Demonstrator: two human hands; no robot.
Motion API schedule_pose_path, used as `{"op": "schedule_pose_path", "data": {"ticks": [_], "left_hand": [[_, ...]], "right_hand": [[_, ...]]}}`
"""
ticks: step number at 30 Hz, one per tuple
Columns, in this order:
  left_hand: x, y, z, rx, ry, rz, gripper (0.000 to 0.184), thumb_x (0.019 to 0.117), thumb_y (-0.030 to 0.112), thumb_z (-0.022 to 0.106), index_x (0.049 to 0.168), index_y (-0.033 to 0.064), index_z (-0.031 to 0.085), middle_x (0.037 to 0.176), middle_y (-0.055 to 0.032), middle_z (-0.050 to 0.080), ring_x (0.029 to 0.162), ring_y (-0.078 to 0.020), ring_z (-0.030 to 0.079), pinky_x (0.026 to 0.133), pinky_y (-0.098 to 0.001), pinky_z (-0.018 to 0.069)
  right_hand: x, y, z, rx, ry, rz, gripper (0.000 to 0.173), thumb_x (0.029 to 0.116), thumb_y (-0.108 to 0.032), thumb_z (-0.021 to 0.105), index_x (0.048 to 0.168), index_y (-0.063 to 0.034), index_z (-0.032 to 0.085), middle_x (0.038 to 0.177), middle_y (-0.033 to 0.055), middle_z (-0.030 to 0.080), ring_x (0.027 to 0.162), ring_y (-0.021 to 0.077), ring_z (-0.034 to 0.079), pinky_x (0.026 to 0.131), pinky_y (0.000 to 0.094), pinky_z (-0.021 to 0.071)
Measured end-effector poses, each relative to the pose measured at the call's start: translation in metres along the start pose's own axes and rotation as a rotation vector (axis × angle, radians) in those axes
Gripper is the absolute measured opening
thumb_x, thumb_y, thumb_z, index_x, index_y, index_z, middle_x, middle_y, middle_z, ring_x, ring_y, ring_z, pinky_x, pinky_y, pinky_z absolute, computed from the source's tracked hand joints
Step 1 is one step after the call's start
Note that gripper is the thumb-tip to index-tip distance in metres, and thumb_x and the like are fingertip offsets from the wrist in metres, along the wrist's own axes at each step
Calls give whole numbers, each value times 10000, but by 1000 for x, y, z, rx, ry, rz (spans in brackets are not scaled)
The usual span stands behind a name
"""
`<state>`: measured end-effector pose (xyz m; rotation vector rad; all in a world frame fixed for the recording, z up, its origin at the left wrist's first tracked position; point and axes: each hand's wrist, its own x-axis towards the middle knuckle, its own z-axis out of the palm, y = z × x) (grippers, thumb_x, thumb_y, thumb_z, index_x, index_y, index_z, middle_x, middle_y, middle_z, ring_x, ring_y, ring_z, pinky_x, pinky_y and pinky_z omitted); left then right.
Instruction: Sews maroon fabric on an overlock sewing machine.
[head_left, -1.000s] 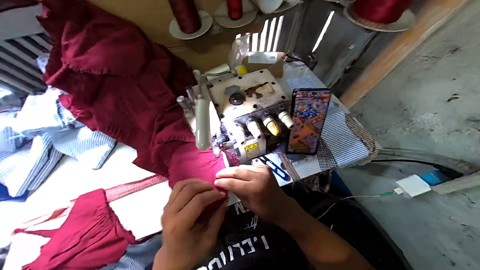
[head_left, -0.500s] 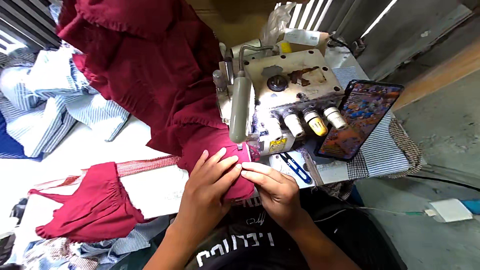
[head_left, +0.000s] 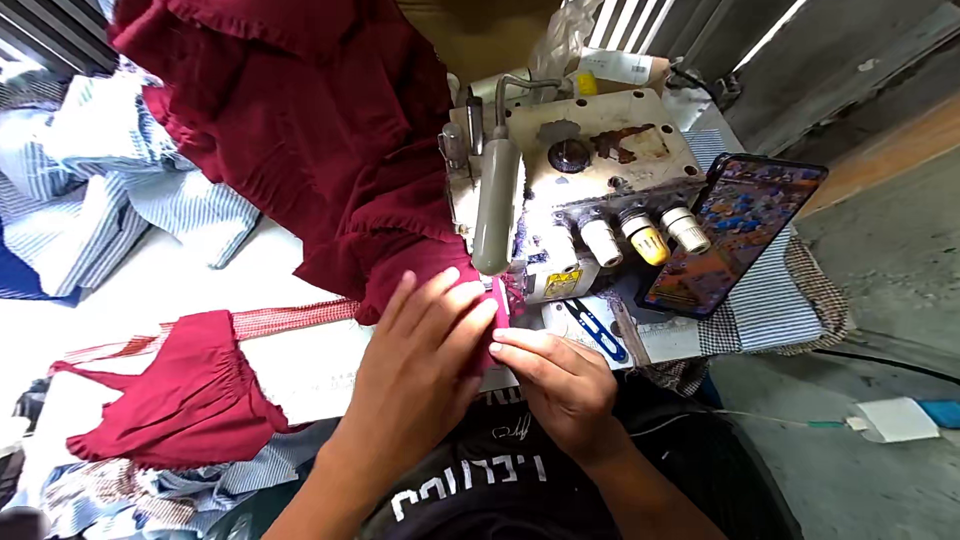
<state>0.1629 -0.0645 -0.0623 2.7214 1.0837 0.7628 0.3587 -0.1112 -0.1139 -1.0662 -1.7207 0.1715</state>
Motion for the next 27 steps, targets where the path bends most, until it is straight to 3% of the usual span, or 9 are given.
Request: {"op": "schedule_pose_path", "data": {"ticks": [2, 4, 9, 14, 22, 27], "left_hand": [[-6, 8, 16, -24, 135, 26, 206, 991, 201, 662, 1174, 128, 720, 1201, -64, 719, 1250, -248, 628, 1130, -526, 440], [-12, 5, 29, -67, 203, 32, 147, 1003, 137, 637, 1108, 126, 738, 1114, -46, 752, 1167, -217, 683, 1092, -473, 497], [-6, -13, 21, -211, 145, -15, 184, 996, 136, 618, 1057, 112, 791, 1204, -48, 743, 1286, -210, 626, 1162, -492, 441], [12, -32, 7, -217, 69, 12, 231, 919, 105, 595, 1008, 121, 808, 1194, -35, 740, 1296, -182, 613, 1165, -456, 442], [32, -46, 5, -175, 60, 20, 246, 896, 89, 578, 1010, 102, 796, 1177, -53, 743, 1258, -200, 643, 1138, -459, 461], [51, -63, 8, -149, 76, 1, 245, 910, 67, 562, 960, 93, 800, 1150, -54, 743, 1138, -193, 687, 1065, -440, 509]], "right_hand": [[-6, 1, -1, -2, 19, 20, 145, 976, -57, 654, 994, -81, 796, 1043, 87, 785, 983, 135, 748, 858, 261, 605], [-8, 6, 2, 31, 15, 46, 148, 966, -35, 662, 996, -72, 802, 1058, 93, 784, 995, 150, 750, 868, 276, 611], [5, 12, 9, 19, 19, 79, 151, 958, -38, 677, 1025, -67, 809, 1086, 95, 778, 998, 156, 741, 866, 275, 603], [13, 17, 19, -13, 58, 131, 117, 931, -122, 748, 1018, -100, 823, 1089, 117, 742, 989, 130, 707, 879, 252, 588], [12, 18, 20, -70, 38, 217, 177, 954, -216, 727, 1052, -94, 811, 1102, 123, 693, 841, 53, 642, 716, 172, 549], [3, 19, 16, -2, 67, 166, 214, 973, -213, 694, 1062, -42, 788, 1083, 131, 684, 908, 67, 661, 757, 169, 566]]}}
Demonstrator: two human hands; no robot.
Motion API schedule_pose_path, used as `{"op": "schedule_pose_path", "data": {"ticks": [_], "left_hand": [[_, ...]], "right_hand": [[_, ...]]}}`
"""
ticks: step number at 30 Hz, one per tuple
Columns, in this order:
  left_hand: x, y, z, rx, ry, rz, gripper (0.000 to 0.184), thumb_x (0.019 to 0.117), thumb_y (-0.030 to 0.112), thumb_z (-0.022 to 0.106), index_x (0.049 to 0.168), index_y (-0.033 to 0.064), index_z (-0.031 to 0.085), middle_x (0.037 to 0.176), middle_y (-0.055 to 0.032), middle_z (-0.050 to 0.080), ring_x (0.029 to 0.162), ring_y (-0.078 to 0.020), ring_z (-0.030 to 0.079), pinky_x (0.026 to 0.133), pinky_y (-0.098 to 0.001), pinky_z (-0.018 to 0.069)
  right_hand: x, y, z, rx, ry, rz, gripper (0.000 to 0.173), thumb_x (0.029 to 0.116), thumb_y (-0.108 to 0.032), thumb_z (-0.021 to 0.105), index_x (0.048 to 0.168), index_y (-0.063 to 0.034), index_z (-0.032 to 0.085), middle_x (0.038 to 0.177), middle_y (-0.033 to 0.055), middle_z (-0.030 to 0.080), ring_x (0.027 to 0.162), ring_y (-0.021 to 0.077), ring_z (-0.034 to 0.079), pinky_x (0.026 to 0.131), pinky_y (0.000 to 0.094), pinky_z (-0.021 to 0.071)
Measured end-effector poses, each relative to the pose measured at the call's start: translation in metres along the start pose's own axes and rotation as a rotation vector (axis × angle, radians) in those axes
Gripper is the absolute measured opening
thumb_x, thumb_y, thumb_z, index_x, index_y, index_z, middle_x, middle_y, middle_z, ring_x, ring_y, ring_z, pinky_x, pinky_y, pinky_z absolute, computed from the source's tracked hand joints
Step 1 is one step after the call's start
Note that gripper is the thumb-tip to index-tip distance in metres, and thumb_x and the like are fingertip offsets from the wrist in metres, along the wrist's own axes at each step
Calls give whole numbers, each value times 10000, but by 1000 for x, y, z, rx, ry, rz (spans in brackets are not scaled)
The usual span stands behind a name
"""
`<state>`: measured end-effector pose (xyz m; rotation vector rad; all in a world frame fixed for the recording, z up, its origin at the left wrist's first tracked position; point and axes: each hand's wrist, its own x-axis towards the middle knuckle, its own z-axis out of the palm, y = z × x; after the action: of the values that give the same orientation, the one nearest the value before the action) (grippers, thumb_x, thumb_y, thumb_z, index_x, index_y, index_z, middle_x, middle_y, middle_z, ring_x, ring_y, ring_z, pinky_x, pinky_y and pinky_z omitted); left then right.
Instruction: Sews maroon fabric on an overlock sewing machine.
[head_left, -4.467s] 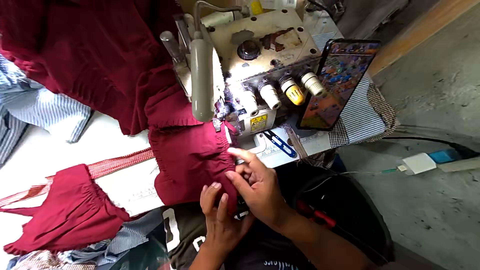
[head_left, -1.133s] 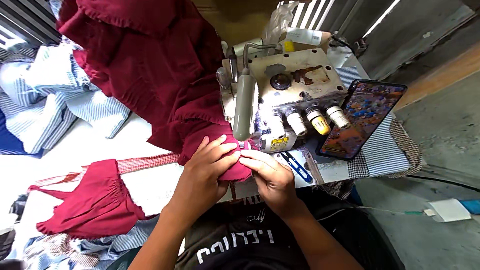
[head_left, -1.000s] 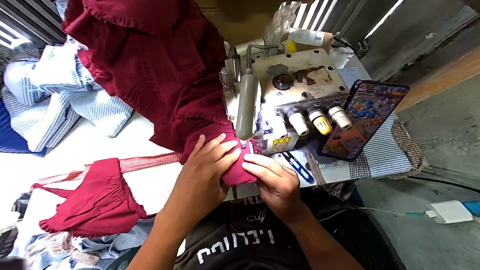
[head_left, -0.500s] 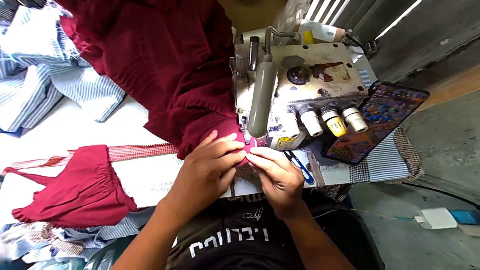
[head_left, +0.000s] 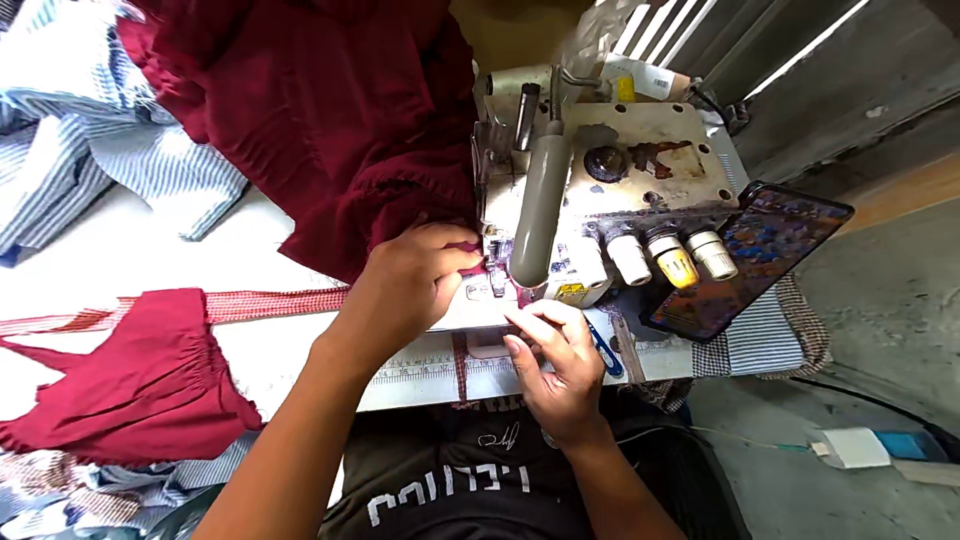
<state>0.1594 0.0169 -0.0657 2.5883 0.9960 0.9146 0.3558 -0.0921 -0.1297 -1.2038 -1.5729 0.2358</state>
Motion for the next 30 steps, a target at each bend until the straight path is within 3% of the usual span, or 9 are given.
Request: {"op": "schedule_pose_path", "data": {"ticks": [4, 12, 14, 16, 19, 21, 23, 27, 30], "left_hand": [[3, -1, 6, 9, 68, -65, 246, 891, 49, 555, 973, 59, 786, 1159, -80, 740, 1114, -190, 690, 978, -367, 548], [-28, 43, 16, 122, -13, -348, 436, 1023, 272, 463, 1370, 89, 652, 1446, -105, 595, 1354, -276, 553, 1125, -596, 411], [-32, 33, -4, 130, 11, -345, 370, 1023, 341, 528, 1212, 104, 740, 1221, -66, 731, 1109, -196, 702, 925, -486, 574], [-30, 4, -33, 103, 165, -372, 368, 1041, 335, 557, 989, 22, 744, 847, -96, 733, 719, -164, 697, 633, -404, 580], [-5, -37, -63, 123, 320, -404, 415, 1051, 344, 568, 1135, -50, 669, 1053, -222, 696, 930, -260, 690, 814, -456, 568], [15, -47, -57, 2, 154, -476, 584, 992, 406, 646, 1411, 15, 533, 1357, -231, 594, 1229, -301, 609, 1018, -506, 511], [24, -57, -39, -49, -15, -558, 781, 902, 392, 754, 1540, 102, 412, 1397, -218, 576, 1257, -358, 592, 1038, -616, 475], [22, -56, -46, 136, -8, -381, 511, 945, 317, 722, 1366, 54, 599, 1133, -228, 697, 998, -393, 688, 846, -669, 522], [12, -56, -76, 383, 264, -376, 505, 1060, 406, 534, 1372, 10, 570, 1253, -261, 641, 1146, -386, 643, 982, -591, 501]], "right_hand": [[-27, 15, 4, 139, 21, -27, 297, 1044, -310, 586, 1069, -42, 711, 989, 51, 694, 893, 47, 663, 778, 192, 571], [-23, 18, 8, 117, -294, 1, 338, 1027, -293, 589, 809, -64, 709, 687, 28, 665, 645, 106, 646, 601, 281, 538], [-23, 17, 11, 36, -327, 1, 352, 1027, -323, 586, 786, -95, 703, 649, 15, 635, 625, 122, 635, 581, 307, 523], [-24, 17, 13, 2, -328, -13, 354, 1028, -316, 578, 765, -105, 688, 633, 11, 615, 619, 132, 630, 576, 318, 519], [-24, 17, 15, -10, -317, -17, 347, 1029, -295, 575, 760, -104, 683, 634, 16, 613, 621, 141, 631, 580, 325, 519], [-26, 17, 14, -13, -319, -23, 341, 1025, -289, 573, 761, -102, 683, 635, 17, 614, 624, 145, 634, 577, 329, 517], [-26, 18, 15, -16, -325, -37, 337, 1024, -289, 565, 765, -107, 683, 644, 15, 622, 638, 143, 643, 584, 328, 525], [-29, 18, 14, -15, -313, -54, 335, 1022, -284, 567, 763, -106, 683, 647, 19, 618, 639, 151, 641, 586, 330, 520], [-29, 18, 15, -29, -319, -72, 335, 1025, -280, 564, 757, -109, 672, 645, 19, 615, 639, 154, 640, 588, 328, 520]]}}
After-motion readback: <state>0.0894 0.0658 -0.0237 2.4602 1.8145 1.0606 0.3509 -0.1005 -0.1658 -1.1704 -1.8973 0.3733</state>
